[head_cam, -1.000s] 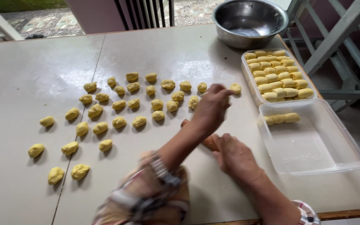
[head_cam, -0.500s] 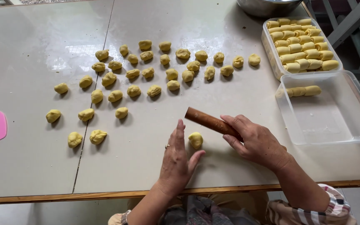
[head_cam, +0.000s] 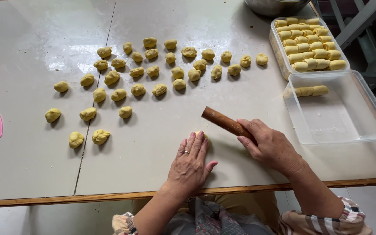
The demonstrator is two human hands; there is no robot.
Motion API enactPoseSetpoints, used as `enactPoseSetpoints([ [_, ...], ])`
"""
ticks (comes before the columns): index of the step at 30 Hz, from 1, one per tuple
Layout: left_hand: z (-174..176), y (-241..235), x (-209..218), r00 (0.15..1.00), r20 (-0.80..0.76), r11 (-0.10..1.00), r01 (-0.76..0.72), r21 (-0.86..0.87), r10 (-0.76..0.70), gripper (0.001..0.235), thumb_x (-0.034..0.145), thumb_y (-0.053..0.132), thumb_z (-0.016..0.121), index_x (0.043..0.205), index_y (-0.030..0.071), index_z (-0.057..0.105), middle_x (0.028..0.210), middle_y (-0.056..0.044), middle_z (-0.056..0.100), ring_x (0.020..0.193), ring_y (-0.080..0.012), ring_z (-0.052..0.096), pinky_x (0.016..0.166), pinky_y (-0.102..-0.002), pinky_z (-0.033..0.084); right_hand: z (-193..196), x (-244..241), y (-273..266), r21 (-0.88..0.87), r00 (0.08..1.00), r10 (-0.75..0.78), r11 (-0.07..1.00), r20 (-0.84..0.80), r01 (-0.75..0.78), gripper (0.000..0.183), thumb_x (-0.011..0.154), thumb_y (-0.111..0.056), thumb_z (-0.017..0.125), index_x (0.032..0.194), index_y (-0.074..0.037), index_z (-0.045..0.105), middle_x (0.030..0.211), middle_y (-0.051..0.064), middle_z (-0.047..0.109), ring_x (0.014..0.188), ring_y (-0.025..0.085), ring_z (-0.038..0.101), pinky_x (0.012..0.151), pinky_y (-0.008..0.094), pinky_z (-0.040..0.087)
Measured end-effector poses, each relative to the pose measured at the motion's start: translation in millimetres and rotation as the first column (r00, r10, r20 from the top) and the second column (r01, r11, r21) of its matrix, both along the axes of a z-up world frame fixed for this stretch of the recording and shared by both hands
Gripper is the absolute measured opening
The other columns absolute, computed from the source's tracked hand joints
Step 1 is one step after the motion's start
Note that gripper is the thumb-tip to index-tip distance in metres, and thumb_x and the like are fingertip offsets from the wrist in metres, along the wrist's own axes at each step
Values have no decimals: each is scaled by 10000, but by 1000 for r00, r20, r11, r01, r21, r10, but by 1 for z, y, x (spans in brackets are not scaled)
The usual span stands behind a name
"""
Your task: The person rolls small balls of yellow dough into thin strips using a wooden rolling pin on a white table. They then roll the strips into cylindrical shapes and place them into a clear plastic container.
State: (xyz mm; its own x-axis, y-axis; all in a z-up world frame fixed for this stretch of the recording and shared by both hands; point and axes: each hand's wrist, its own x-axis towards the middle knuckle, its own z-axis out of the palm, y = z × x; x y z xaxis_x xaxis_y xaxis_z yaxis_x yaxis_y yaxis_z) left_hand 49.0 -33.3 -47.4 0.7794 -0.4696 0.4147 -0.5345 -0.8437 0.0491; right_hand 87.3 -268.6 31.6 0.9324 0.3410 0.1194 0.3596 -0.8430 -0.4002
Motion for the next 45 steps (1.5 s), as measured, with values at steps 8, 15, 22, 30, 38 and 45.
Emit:
enactPoseSetpoints([
  [8, 62, 46, -21, 999, -36, 751, 3, -660, -36, 355, 934, 125, 510, 1282, 57, 496, 1342, -153, 464, 1305, -348, 447, 1078, -454, 362, 10, -2, 16, -70, 945, 308, 951, 112, -302, 442, 901, -288, 538, 1312, -136, 482, 1042, 78, 579, 743, 300, 580, 646, 446, 482],
  [15, 55, 34, 10, 995, 86, 965, -24, -260, 48, 504, 1000, 386, 381, 1381, 68, 466, 1410, -133, 473, 1369, -308, 362, 1140, -463, 141, 4, 3, 35, -198, 885, 404, 910, 231, -364, 388, 907, -333, 517, 1284, -238, 512, 916, 8, 518, 755, 225, 623, 703, 365, 478],
  [22, 7, 31, 30, 985, -116, 981, -145, -132, 130, 596, 997, 462, 309, 1398, 33, 409, 1392, -165, 474, 1339, -287, 396, 1149, -473, 126, -13, 19, 43, -215, 838, 394, 917, 377, -335, 469, 964, -488, 326, 1290, -229, 543, 951, 18, 475, 740, 211, 594, 694, 356, 419],
  [30, 16, 25, 48, 929, -292, 956, -269, -114, 226, 526, 1000, 360, 247, 1354, 40, 466, 1491, -140, 356, 1442, -293, 168, 1105, -607, -37, -28, 47, 46, -396, 941, 337, 870, 40, -295, 574, 961, -587, 166, 1373, -279, 420, 1121, 19, 437, 1329, 289, 320, 1022, 485, 250],
  [38, 27, 21, 84, 797, -498, 912, -409, -28, 342, 664, 854, 258, 380, 1460, 12, 267, 1562, -196, 129, 1453, -349, -37, 1084, -659, -70, -16, 75, 61, -380, 949, 213, 878, -233, -291, 596, 971, -553, 158, 1443, -246, 355, 1451, 92, 288, 1440, 347, 89, 1108, 641, 43],
  [45, 38, 19, 80, 820, -452, 892, -439, -104, 351, 653, 930, 295, 388, 1486, 14, 193, 1544, -282, 62, 1427, -429, -119, 1047, -687, -88, -29, 58, 57, -352, 549, 414, 910, 726, -221, 381, 950, -431, 446, 1114, -160, 658, 942, 63, 561, 987, 254, 591, 967, 518, 397],
])
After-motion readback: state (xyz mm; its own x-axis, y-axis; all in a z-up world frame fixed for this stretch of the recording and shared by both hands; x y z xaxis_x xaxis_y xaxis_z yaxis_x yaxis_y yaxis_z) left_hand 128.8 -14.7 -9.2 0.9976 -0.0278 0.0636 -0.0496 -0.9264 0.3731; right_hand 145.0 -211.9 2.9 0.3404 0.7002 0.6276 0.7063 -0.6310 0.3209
